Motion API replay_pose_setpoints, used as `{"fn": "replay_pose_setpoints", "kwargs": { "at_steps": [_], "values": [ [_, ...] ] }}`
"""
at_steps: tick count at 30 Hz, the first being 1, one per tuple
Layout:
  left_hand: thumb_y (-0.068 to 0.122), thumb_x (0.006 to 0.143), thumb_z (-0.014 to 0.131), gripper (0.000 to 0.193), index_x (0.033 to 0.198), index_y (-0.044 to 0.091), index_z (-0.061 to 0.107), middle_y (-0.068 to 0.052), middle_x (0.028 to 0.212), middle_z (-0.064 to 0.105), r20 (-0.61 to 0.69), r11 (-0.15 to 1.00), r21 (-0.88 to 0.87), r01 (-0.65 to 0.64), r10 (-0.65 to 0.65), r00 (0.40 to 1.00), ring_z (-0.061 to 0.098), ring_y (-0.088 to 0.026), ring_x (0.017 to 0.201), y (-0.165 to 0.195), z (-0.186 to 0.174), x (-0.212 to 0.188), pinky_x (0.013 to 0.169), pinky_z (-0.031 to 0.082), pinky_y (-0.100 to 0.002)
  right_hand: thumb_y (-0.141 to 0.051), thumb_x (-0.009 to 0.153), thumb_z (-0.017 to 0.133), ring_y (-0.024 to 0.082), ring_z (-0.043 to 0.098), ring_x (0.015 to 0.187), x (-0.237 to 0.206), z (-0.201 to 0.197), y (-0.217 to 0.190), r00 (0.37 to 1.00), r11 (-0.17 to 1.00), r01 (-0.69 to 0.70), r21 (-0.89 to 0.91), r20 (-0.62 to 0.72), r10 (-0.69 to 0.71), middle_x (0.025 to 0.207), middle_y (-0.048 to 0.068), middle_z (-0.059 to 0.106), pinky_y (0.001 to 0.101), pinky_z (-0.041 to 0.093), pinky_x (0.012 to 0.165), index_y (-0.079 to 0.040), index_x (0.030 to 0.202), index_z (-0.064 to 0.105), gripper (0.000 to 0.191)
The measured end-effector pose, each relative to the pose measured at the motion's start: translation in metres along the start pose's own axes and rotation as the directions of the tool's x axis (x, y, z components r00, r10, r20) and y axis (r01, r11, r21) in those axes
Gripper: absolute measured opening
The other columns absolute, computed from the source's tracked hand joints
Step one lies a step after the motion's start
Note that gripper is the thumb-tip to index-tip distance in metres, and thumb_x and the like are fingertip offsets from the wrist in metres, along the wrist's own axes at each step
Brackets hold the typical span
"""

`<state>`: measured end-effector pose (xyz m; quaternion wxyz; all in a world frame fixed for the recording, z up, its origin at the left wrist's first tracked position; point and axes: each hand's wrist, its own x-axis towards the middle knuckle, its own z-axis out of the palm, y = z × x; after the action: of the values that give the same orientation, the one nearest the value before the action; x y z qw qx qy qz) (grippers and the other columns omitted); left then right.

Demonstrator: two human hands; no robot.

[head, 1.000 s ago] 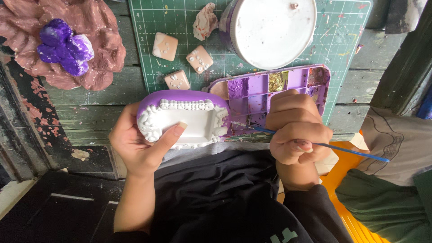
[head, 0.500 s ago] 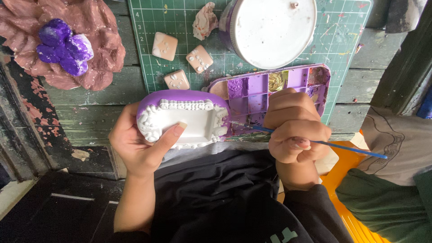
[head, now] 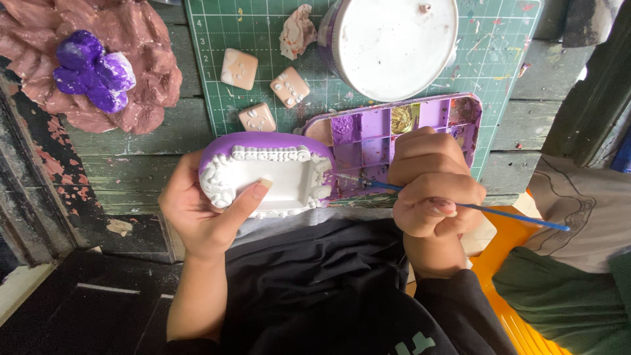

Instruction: The person holds a small purple decorative box in one hand and paints its rim and edges white with a paintbrush, periodically dipping the brush into a purple paint palette on the table. The person rotates the box to reach different sides while painting.

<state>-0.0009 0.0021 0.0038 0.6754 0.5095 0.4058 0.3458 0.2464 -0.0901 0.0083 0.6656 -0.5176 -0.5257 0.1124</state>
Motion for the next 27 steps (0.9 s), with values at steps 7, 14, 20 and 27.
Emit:
{"fn": "replay_pose_setpoints", "kwargs": {
  "at_steps": [7, 14, 20, 27],
  "values": [
    [-0.004, 0.089, 0.083, 0.039, 0.121, -0.008, 0.061, -0.011, 0.106, 0.073, 0.005, 1.000, 0.012, -0.002, 0.002, 1.000, 0.069, -0.009, 0.092, 0.0003, -0.0008, -0.0003, 0.085, 0.057, -0.023, -0.034, 0.110, 0.048, 0.027, 0.058, 0.068, 0.0000, 0.0013, 0.0018, 0.998, 0.998, 0.061, -0.027, 0.002, -0.060, 0.066, 0.011, 0.059, 0.0419, 0.055, 0.061, -0.003, 0.073, 0.051, 0.048],
    [-0.004, 0.089, 0.083, 0.041, 0.124, -0.007, 0.061, -0.011, 0.106, 0.073, 0.007, 1.000, -0.001, -0.001, 0.001, 1.000, 0.069, -0.009, 0.092, -0.0003, 0.0001, 0.0003, 0.085, 0.057, -0.023, -0.032, 0.110, 0.048, 0.027, 0.057, 0.068, 0.0013, 0.0018, 0.0019, 0.997, 0.997, 0.077, -0.033, 0.012, -0.076, 0.065, 0.011, 0.059, 0.0413, 0.054, 0.060, -0.003, 0.071, 0.052, 0.048],
    [-0.004, 0.089, 0.083, 0.041, 0.124, -0.007, 0.062, -0.011, 0.106, 0.073, 0.006, 1.000, 0.003, 0.001, -0.001, 1.000, 0.069, -0.009, 0.093, 0.0003, -0.0005, 0.0001, 0.085, 0.057, -0.023, -0.036, 0.110, 0.046, 0.026, 0.057, 0.069, -0.0015, -0.0013, -0.0008, 0.999, 0.997, 0.042, -0.058, 0.002, -0.042, 0.066, 0.011, 0.059, 0.0415, 0.055, 0.061, -0.004, 0.070, 0.051, 0.052],
    [-0.004, 0.089, 0.083, 0.041, 0.124, -0.007, 0.062, -0.011, 0.106, 0.073, 0.004, 1.000, -0.001, 0.008, -0.008, 1.000, 0.069, -0.009, 0.092, 0.0003, -0.0005, -0.0004, 0.085, 0.057, -0.023, -0.039, 0.110, 0.047, 0.027, 0.058, 0.070, 0.0002, -0.0001, -0.0004, 1.000, 0.997, -0.008, -0.071, -0.009, 0.008, 0.066, 0.010, 0.059, 0.0428, 0.056, 0.064, -0.006, 0.071, 0.050, 0.052]
  ]
}}
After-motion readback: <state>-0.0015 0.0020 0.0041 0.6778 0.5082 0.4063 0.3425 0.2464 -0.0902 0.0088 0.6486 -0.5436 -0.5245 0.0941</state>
